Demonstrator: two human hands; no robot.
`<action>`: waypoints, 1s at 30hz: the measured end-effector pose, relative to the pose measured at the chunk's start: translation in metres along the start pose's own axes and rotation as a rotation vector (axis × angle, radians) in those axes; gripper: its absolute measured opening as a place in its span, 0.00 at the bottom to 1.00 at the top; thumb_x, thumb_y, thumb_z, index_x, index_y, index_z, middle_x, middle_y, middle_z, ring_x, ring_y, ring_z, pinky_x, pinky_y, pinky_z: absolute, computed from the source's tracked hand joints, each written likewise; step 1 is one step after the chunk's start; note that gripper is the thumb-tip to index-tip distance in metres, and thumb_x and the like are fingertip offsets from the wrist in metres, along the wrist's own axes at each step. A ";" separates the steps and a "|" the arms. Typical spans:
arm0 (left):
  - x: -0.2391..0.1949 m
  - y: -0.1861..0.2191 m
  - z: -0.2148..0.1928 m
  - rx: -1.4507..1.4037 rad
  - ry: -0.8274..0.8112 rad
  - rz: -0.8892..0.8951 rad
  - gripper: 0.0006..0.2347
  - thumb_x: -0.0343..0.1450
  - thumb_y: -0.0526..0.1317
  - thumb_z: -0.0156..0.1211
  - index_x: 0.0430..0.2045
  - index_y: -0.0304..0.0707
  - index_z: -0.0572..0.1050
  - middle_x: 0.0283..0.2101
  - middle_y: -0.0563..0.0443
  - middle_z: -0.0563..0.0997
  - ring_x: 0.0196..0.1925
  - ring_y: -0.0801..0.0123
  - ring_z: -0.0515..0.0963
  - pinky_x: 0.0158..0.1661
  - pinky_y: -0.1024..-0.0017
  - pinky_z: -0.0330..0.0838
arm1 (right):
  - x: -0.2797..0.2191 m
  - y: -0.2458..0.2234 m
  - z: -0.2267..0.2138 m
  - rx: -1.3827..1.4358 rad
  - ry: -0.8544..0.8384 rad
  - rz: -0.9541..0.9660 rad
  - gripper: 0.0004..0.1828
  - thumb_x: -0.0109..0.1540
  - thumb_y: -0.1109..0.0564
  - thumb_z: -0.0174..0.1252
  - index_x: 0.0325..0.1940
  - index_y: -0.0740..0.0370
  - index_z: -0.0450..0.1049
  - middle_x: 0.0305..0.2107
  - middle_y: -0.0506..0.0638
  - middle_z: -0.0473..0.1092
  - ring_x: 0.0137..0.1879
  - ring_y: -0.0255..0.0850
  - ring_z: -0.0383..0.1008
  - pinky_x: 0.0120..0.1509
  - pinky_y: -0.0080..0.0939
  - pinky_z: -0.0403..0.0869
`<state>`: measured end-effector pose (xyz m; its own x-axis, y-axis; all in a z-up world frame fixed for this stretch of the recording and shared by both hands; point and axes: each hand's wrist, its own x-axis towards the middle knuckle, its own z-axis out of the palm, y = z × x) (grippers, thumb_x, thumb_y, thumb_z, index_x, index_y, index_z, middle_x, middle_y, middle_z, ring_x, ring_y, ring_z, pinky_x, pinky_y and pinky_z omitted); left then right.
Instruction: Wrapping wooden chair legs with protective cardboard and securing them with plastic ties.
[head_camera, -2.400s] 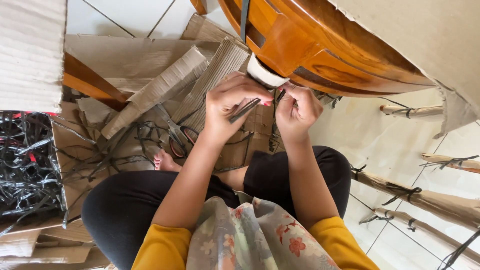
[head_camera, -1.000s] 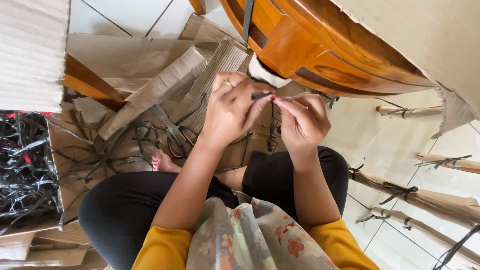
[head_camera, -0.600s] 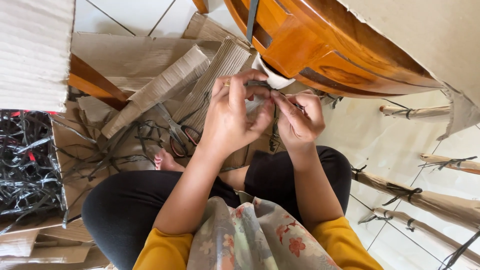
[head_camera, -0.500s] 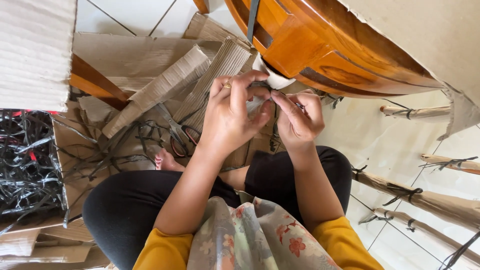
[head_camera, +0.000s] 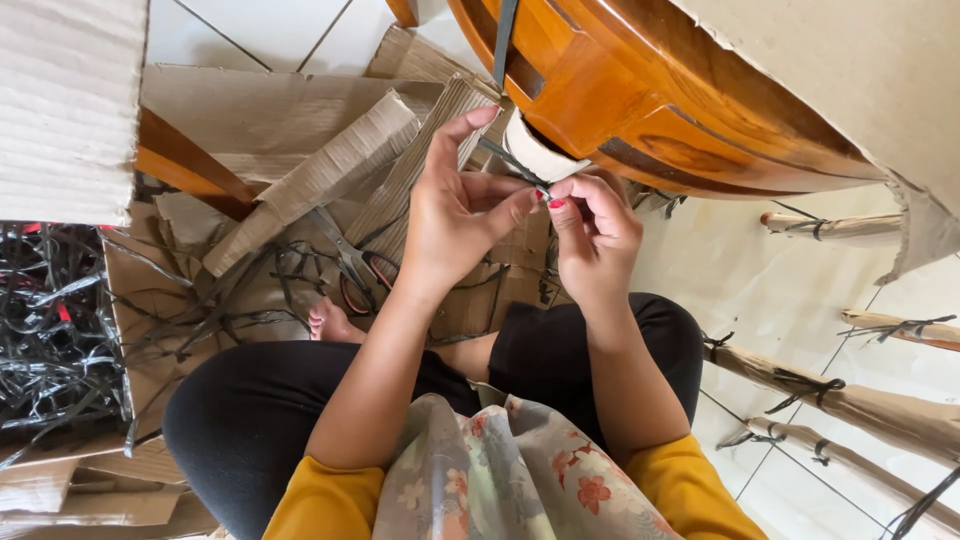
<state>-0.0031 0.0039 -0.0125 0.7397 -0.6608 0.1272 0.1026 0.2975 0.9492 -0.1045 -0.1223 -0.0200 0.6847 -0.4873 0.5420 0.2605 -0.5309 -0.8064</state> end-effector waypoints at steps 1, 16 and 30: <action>0.001 -0.005 0.000 0.000 0.000 -0.002 0.33 0.68 0.22 0.65 0.67 0.30 0.55 0.34 0.32 0.85 0.38 0.56 0.87 0.47 0.65 0.82 | -0.001 0.001 0.001 0.000 0.000 0.002 0.04 0.70 0.68 0.54 0.41 0.69 0.73 0.33 0.58 0.68 0.34 0.43 0.70 0.38 0.43 0.68; 0.009 -0.028 0.001 -0.337 -0.012 -0.196 0.39 0.64 0.27 0.74 0.69 0.28 0.54 0.36 0.31 0.85 0.38 0.58 0.88 0.47 0.65 0.84 | -0.011 0.017 0.003 0.280 -0.017 0.136 0.04 0.70 0.66 0.53 0.41 0.70 0.71 0.33 0.55 0.64 0.32 0.40 0.72 0.37 0.39 0.73; 0.000 -0.046 0.001 -0.319 0.117 -0.202 0.28 0.65 0.25 0.67 0.57 0.33 0.59 0.33 0.40 0.82 0.32 0.69 0.82 0.37 0.76 0.81 | -0.009 -0.001 0.006 0.054 0.030 -0.005 0.05 0.69 0.66 0.56 0.40 0.67 0.76 0.33 0.54 0.67 0.31 0.38 0.68 0.36 0.37 0.69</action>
<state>-0.0079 -0.0104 -0.0557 0.7526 -0.6502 -0.1038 0.4415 0.3814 0.8122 -0.1066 -0.1133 -0.0254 0.6629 -0.5057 0.5520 0.3009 -0.4952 -0.8150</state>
